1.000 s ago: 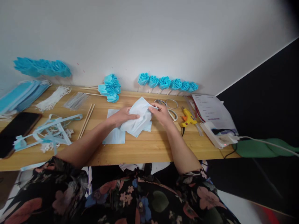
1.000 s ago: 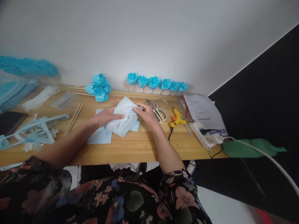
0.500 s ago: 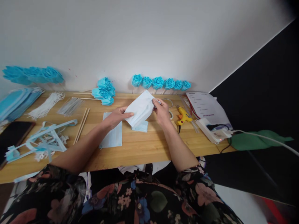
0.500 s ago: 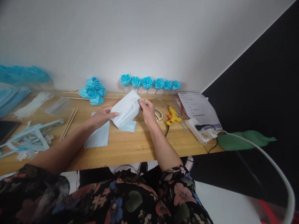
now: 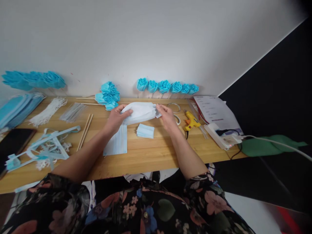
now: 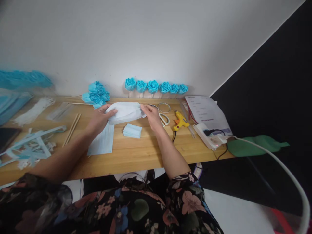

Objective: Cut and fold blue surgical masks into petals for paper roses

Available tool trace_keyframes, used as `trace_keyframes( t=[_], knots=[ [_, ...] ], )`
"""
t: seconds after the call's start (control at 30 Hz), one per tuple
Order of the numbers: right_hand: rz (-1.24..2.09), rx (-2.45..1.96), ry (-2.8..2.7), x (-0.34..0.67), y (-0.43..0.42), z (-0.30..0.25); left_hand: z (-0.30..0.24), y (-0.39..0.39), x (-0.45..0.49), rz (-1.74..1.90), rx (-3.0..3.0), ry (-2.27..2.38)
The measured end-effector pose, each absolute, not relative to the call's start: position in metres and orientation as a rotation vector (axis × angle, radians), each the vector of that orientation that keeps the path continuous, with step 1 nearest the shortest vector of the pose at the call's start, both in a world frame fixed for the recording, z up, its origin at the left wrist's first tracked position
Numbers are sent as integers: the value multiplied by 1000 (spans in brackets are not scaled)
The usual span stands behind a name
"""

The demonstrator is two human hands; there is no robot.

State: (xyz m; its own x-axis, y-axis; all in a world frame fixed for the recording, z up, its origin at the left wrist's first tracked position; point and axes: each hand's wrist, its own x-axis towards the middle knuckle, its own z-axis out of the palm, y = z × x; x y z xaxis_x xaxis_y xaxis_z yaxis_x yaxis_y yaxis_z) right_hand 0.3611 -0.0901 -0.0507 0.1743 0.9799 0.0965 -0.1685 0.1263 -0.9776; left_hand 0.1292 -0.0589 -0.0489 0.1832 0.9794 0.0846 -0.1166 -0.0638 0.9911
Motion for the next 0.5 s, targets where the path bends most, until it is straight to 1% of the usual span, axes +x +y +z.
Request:
trace_keyframes(
  t=[0.27,0.4,0.5],
  knots=[
    [759,-1141,-896,358,-90,-51,-48,-55,129,1226,1252,943],
    [778,-1154,-898,357,-91,-49,-51,-53,130,1242,1137,836],
    [788,-1172,-859,361,-89,-51,-51,-54,131,1140,1065,748]
  ],
)
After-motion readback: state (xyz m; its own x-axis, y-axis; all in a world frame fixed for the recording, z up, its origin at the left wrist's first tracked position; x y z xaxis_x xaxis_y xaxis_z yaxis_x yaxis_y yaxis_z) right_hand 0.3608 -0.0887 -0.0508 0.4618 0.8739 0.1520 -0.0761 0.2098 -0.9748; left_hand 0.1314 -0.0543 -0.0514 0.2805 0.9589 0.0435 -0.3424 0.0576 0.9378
